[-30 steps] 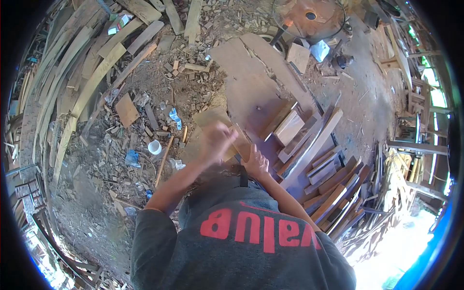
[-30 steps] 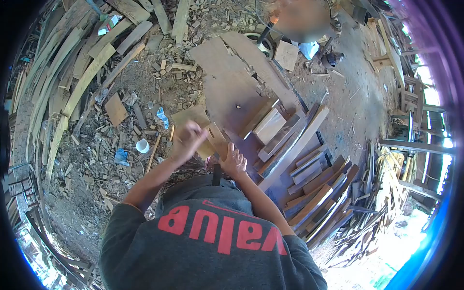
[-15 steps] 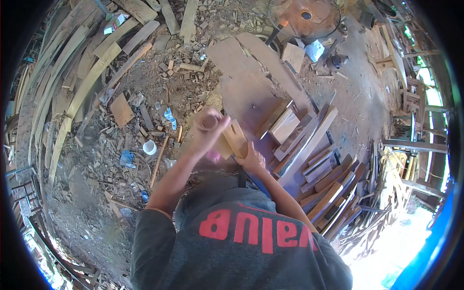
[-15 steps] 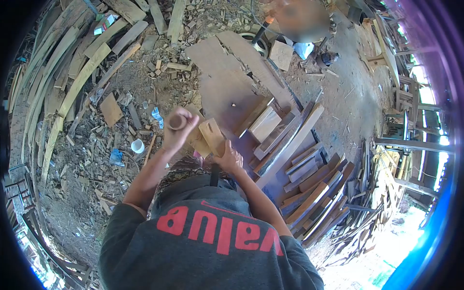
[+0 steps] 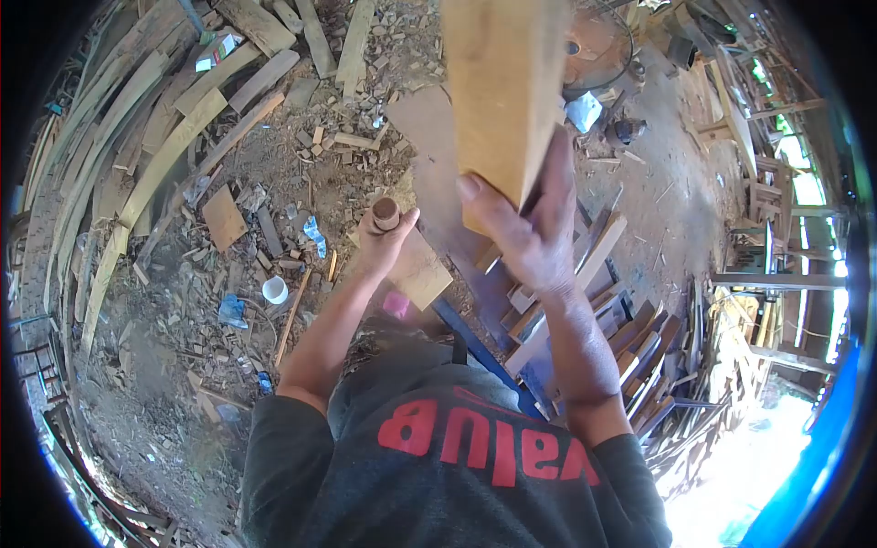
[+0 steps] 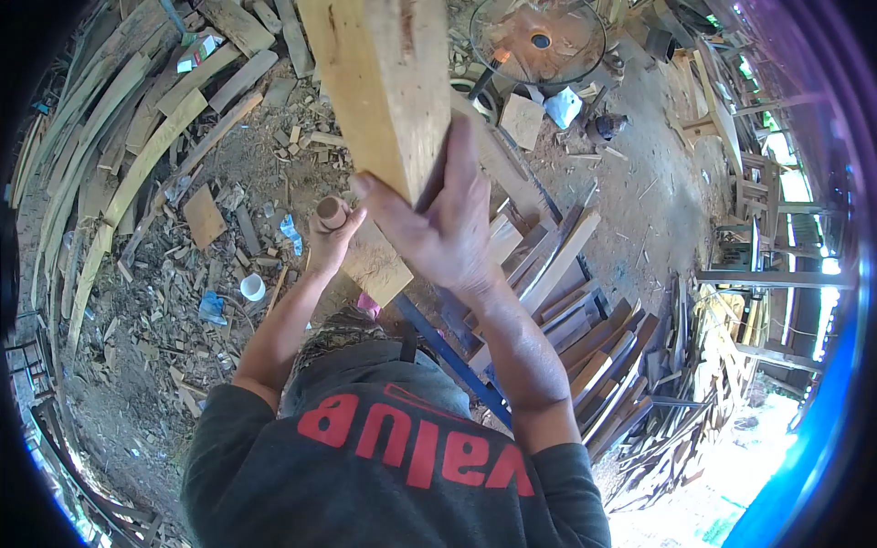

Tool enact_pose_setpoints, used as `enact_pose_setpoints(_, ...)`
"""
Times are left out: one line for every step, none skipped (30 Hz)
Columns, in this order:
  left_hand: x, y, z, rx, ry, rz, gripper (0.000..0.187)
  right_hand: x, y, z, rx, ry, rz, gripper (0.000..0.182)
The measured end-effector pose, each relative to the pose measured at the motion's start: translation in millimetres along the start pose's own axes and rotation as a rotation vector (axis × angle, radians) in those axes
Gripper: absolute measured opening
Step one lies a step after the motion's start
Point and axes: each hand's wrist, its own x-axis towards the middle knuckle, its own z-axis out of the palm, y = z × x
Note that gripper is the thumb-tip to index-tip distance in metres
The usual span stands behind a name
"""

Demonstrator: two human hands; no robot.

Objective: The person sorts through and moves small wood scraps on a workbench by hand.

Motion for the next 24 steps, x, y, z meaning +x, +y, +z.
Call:
enact_pose_setpoints(3, -4, -1, -0.061, 0.076, -0.014, 0.016, 0, -7, 6, 0.059, 0.063, -0.130, 0.054)
enact_pose_setpoints(6, -8, -2, -0.061, 0.077, -0.005, 0.016, -4, 16, 15, 0.055, 0.054, -0.235, 0.052)
enact_pose_setpoints(9, -4, 1, -0.165, 0.110, 0.053, 0.014, -4, 33, 17, 0.056, 0.050, -0.245, 0.052)
enact_pose_setpoints(10, -1, 3, -0.271, 0.148, 0.111, 0.014, -1, 45, 17, -0.302, -0.321, 0.011, 0.053)
enact_pose_setpoints(7, 1, 2, -0.272, 0.156, 0.115, 0.014, -1, 53, 16, -0.661, -0.683, 0.281, 0.054)
enact_pose_setpoints(6, 3, 0, -0.301, 0.161, 0.079, 0.015, -1, 48, 16, -0.657, -0.676, 0.280, 0.054)
enact_pose_setpoints(13, 8, 1, -0.341, 0.178, 0.056, 0.016, 8, 37, 15, -0.650, -0.620, 0.197, 0.056)
enact_pose_setpoints(14, 11, 3, -0.373, 0.229, 0.056, 0.018, 15, 25, 16, -0.641, -0.583, 0.119, 0.057)
enact_pose_setpoints(14, -2, 0, -0.376, 0.244, 0.047, 0.018, 20, 6, 17, -0.642, -0.601, 0.122, 0.057)
enact_pose_setpoints(15, -24, -6, -0.391, 0.250, 0.015, 0.021, 23, -19, 19, -0.472, -0.452, -0.062, 0.057)
enact_pose_setpoints(13, -36, -10, -0.404, 0.252, -0.013, 0.024, 24, -31, 23, -0.298, -0.294, -0.241, 0.057)
enact_pose_setpoints(14, -4, 15, -0.540, 0.585, -0.227, 0.027, 21, -28, 30, -0.296, -0.296, -0.244, 0.057)
enact_pose_setpoints(16, -10, 9, -0.538, 0.586, -0.224, 0.027, 14, -19, 39, -0.190, -0.210, -0.282, 0.056)
enact_pose_setpoints(17, -20, 1, -0.580, 0.382, -0.142, 0.025, 7, -6, 46, -0.084, -0.120, -0.317, 0.056)
enact_pose_setpoints(19, -25, -5, -0.618, 0.180, -0.055, 0.024, 4, 19, 46, -0.083, -0.118, -0.322, 0.056)
enact_pose_setpoints(11, -6, -3, -0.340, 0.167, 0.053, 0.024, 4, 52, 42, -0.375, -0.414, -0.066, 0.056)
enact_pose_setpoints(12, -31, -11, -0.226, 0.136, -0.008, 0.026, 3, 69, 39, -0.660, -0.696, 0.213, 0.056)
enact_pose_setpoints(12, -24, -6, -0.252, 0.175, 0.053, 0.023, 8, 60, 34, -0.658, -0.683, 0.209, 0.056)
enact_pose_setpoints(14, -18, 3, -0.288, 0.234, 0.122, 0.020, 20, 43, 28, -0.608, -0.625, 0.125, 0.056)
enact_pose_setpoints(11, -17, 2, -0.291, 0.242, 0.112, 0.020, 24, 24, 23, -0.551, -0.573, 0.065, 0.056)
enact_pose_setpoints(8, -18, 0, -0.325, 0.192, 0.083, 0.017, 26, -1, 21, -0.551, -0.577, 0.078, 0.056)
enact_pose_setpoints(7, -18, -1, -0.358, 0.140, 0.057, 0.015, 29, -30, 22, -0.400, -0.445, 0.043, 0.055)
enact_pose_setpoints(6, -14, 0, -0.358, 0.138, 0.052, 0.015, 30, -45, 24, -0.249, -0.309, 0.003, 0.055)
enact_pose_setpoints(7, -7, 2, -0.348, 0.176, 0.047, 0.014, 25, -28, 31, -0.134, -0.146, -0.224, 0.056)
